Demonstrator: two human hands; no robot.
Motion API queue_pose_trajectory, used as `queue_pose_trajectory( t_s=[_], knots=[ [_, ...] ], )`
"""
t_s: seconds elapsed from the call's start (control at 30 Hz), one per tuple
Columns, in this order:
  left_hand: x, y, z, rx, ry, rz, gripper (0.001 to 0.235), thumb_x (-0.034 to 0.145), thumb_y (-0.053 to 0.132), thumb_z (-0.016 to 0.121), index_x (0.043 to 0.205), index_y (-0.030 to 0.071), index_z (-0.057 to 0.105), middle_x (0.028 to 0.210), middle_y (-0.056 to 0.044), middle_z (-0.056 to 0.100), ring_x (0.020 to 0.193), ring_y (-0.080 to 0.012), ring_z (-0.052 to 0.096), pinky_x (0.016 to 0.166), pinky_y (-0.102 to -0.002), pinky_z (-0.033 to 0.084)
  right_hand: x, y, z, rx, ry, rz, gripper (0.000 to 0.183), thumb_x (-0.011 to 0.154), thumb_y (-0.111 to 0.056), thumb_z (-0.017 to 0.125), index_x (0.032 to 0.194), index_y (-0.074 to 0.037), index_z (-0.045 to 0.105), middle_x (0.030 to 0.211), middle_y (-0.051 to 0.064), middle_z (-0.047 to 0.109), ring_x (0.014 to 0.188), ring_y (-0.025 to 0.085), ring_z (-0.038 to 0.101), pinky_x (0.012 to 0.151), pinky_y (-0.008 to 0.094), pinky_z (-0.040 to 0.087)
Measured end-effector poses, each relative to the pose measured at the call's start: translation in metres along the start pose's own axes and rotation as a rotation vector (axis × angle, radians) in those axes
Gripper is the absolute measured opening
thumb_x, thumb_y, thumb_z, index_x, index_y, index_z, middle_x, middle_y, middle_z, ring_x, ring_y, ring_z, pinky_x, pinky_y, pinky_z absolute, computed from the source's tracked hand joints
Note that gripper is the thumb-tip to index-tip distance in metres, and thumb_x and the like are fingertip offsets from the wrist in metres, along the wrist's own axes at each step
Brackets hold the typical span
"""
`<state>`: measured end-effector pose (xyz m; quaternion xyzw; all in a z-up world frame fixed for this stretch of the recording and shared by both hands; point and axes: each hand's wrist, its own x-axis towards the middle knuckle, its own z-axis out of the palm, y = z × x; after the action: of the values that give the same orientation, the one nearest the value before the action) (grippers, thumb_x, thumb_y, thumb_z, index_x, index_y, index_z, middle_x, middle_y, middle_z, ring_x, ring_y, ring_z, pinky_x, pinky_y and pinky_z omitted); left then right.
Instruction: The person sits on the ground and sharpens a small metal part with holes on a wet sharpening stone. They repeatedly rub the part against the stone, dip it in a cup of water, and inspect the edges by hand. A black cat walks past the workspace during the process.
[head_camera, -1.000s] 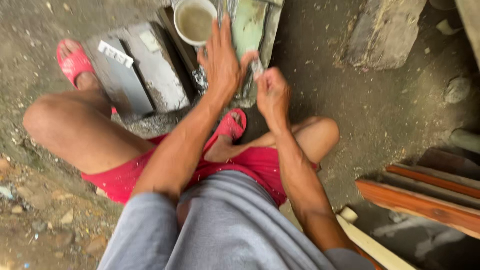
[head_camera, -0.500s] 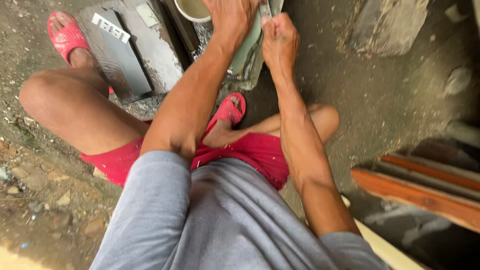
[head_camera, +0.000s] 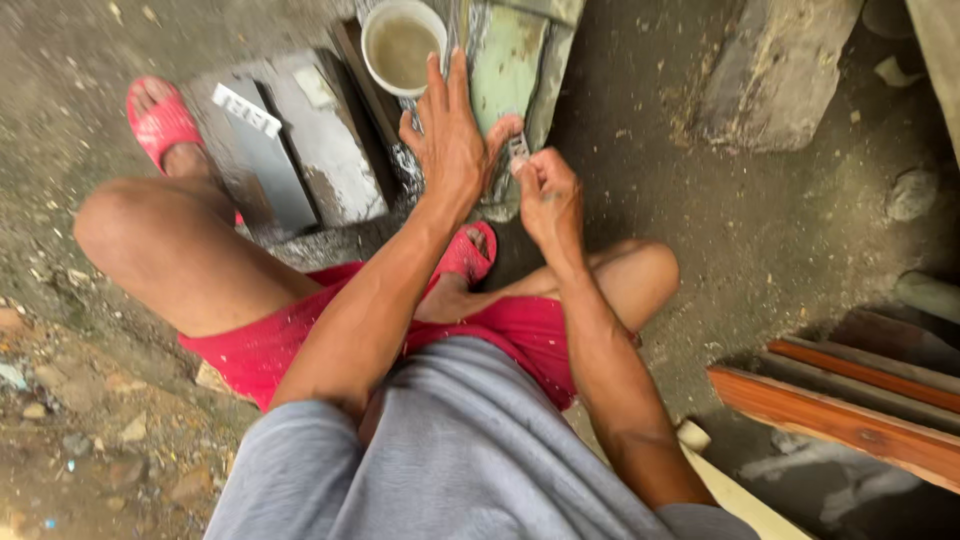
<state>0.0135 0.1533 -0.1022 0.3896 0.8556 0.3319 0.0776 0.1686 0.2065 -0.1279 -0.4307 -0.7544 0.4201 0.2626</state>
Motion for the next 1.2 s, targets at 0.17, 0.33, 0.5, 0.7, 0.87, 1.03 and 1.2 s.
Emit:
queue_pose_trajectory(
  t_s=[0.17,0.33,0.5,0.7,0.87,1.03,1.2],
  knots=[
    [-0.002,0.007,0.006,0.017,-0.043,-0.055,0.106,0.079,0.058,0.08,0.158,0.01,0.029,0.162,-0.025,0.025,0.139,-0.0432,0.043,0.105,-0.073,0.022,0.039,0.0,0.005,-0.053,0.084,-0.064,0.018,0.1,-0.016,0.068,0.087,-0.004,0.063,0.073,0.011,0.064,0.064,0.018,0.059,0.061,0.035,0.05],
    [0.025,0.004,0.012,-0.006,0.027,-0.004,0.102,0.086,0.056,0.081,0.16,0.013,0.027,0.165,-0.024,0.023,0.14,-0.0448,0.042,0.109,-0.074,0.021,0.017,-0.01,0.001,0.016,0.015,-0.041,0.02,0.099,-0.017,0.068,0.084,-0.005,0.062,0.068,0.008,0.061,0.062,0.014,0.056,0.059,0.034,0.048],
    [0.029,-0.019,0.03,0.087,0.005,-0.055,0.102,0.083,0.058,0.08,0.159,0.012,0.03,0.163,-0.025,0.026,0.137,-0.045,0.045,0.111,-0.074,0.022,0.036,0.015,0.011,0.129,0.032,-0.113,0.021,0.101,-0.016,0.069,0.085,-0.005,0.061,0.07,0.004,0.061,0.066,0.009,0.053,0.062,0.033,0.049],
    [0.033,-0.006,0.022,-0.061,-0.003,-0.104,0.11,0.079,0.061,0.085,0.158,0.01,0.027,0.16,-0.031,0.024,0.138,-0.0481,0.041,0.108,-0.074,0.02,0.051,0.03,0.01,0.177,-0.091,-0.018,0.032,0.097,-0.021,0.078,0.076,-0.005,0.06,0.069,0.005,0.055,0.066,0.008,0.046,0.057,0.032,0.042],
    [0.02,-0.009,0.021,-0.054,-0.009,-0.195,0.112,0.072,0.052,0.091,0.157,0.014,0.029,0.162,-0.03,0.021,0.142,-0.0481,0.035,0.106,-0.073,0.02,0.011,0.032,0.005,0.0,-0.046,0.001,0.024,0.097,-0.021,0.074,0.079,-0.008,0.065,0.067,0.001,0.06,0.063,0.008,0.053,0.057,0.03,0.046],
    [0.082,0.009,0.035,-0.107,0.052,-0.254,0.096,0.074,0.051,0.091,0.147,0.016,0.04,0.155,-0.019,0.036,0.144,-0.0419,0.042,0.115,-0.072,0.022,0.081,0.021,0.006,0.046,-0.011,-0.047,0.022,0.099,-0.019,0.072,0.084,-0.006,0.065,0.068,0.002,0.064,0.064,0.009,0.053,0.059,0.031,0.047],
    [-0.02,-0.001,0.01,-0.094,0.126,0.009,0.107,0.075,0.051,0.094,0.156,0.011,0.035,0.159,-0.032,0.023,0.139,-0.0457,0.038,0.106,-0.073,0.021,-0.021,0.003,0.002,0.025,0.009,0.092,0.021,0.096,-0.019,0.072,0.083,-0.005,0.064,0.066,0.004,0.056,0.063,0.01,0.05,0.057,0.032,0.046]
  ],
)
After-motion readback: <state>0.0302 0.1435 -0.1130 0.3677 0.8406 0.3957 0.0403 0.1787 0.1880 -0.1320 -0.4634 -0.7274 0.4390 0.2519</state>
